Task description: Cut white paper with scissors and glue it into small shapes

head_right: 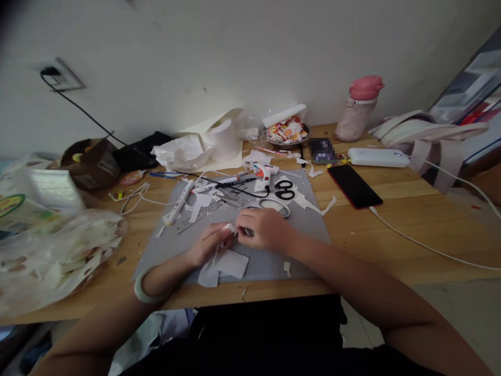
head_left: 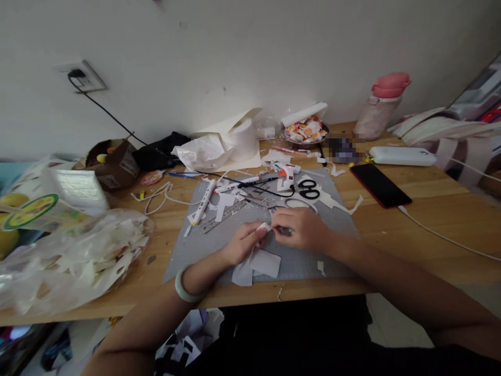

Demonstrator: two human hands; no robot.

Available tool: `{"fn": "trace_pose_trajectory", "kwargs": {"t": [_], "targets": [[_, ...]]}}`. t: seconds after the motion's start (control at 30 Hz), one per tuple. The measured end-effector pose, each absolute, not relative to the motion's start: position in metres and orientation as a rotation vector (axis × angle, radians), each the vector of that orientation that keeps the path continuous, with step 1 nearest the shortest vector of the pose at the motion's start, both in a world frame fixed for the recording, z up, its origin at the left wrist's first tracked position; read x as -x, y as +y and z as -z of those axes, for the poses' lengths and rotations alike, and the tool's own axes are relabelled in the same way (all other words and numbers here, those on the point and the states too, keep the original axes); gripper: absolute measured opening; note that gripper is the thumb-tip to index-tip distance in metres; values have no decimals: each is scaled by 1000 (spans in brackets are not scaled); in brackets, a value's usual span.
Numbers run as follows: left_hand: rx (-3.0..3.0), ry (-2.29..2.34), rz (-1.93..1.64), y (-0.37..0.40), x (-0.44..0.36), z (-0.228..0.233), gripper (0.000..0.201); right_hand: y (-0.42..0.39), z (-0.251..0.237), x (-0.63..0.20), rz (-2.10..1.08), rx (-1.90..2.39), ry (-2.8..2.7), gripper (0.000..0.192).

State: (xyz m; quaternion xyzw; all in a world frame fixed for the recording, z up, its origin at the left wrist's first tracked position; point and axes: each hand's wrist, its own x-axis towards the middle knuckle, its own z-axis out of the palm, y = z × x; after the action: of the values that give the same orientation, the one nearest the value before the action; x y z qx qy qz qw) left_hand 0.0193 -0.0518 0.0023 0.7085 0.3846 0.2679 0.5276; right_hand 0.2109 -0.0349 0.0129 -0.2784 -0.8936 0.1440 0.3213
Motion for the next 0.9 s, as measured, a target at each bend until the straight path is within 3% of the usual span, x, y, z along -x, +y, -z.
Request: {"fn": "trace_pose_trajectory", "kwargs": {"t": [0.23,0.4,0.9], "targets": [[-1712,890,-631,-53,-20,-6,41,-29,-20,-216,-475,927,-2178,10],[-1665,897,-638,-53,-20,-6,41,-34,-15,-211,-532,771,-2278,12],[-1770,892,-590,-51,-21,-4,45,-36,-13,-210,-380,743,-2421,10]]}}
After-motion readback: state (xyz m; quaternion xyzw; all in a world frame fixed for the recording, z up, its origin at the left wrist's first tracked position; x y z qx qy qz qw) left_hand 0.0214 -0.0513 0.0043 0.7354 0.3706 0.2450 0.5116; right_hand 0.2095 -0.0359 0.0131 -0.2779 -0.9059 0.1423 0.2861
